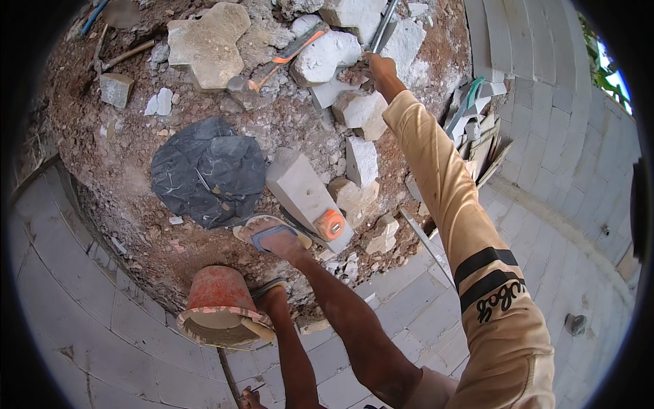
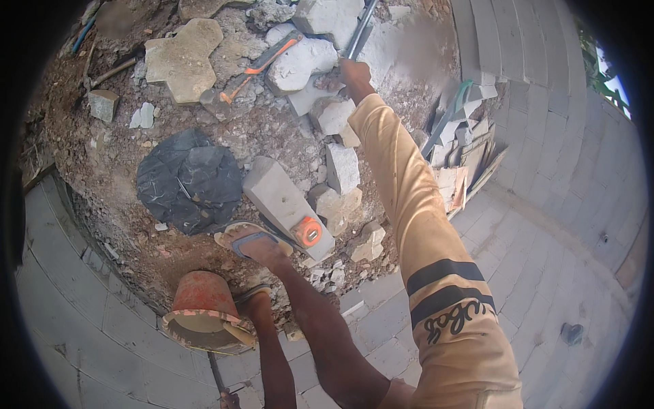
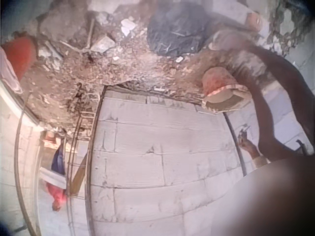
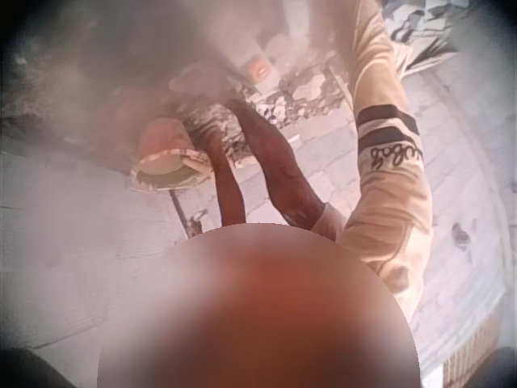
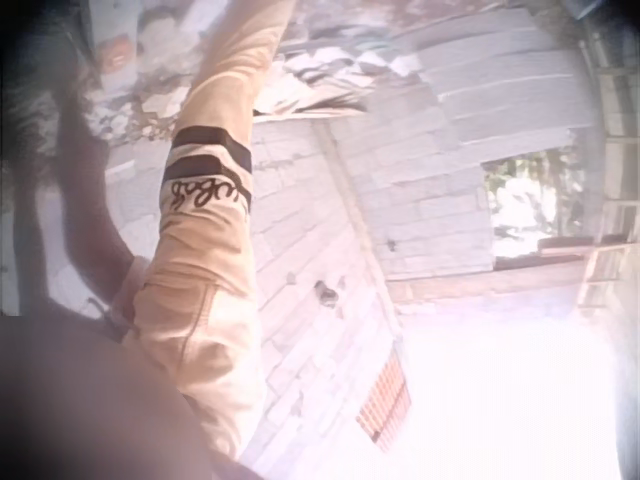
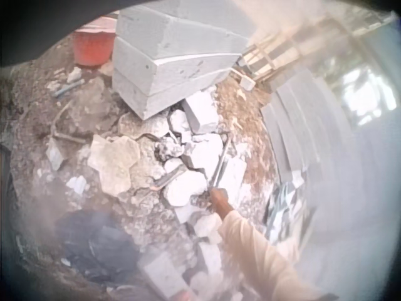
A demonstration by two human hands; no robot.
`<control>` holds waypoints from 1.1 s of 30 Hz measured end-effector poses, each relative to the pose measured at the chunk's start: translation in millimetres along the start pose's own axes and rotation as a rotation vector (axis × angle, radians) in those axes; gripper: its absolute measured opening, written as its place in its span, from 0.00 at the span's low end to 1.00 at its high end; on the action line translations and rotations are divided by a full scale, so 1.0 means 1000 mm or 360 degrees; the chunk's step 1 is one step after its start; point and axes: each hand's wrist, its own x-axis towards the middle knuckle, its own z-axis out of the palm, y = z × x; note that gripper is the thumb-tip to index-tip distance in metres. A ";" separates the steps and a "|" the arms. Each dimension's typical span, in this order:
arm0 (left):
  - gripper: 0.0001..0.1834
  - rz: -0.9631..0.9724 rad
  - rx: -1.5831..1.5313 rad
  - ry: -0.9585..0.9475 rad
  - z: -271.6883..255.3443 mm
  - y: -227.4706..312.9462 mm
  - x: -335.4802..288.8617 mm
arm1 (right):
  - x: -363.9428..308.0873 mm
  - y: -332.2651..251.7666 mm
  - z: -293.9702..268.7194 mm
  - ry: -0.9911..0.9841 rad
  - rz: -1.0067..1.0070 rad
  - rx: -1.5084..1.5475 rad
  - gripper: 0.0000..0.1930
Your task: The person aligns a metal rod against a partially built white block wall, then scoops mortar from a bucket with a trowel and applies it to a block. The block is placed on the wall and tapped with a hammer to set it in place. The person repeats the process by applying mortar to the wall and preparing another block.
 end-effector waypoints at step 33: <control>0.24 0.0646 -0.0217 0.0455 -0.304 0.021 -0.309 | -0.667 -0.040 -0.054 -0.1878 -0.1020 -0.0969 0.23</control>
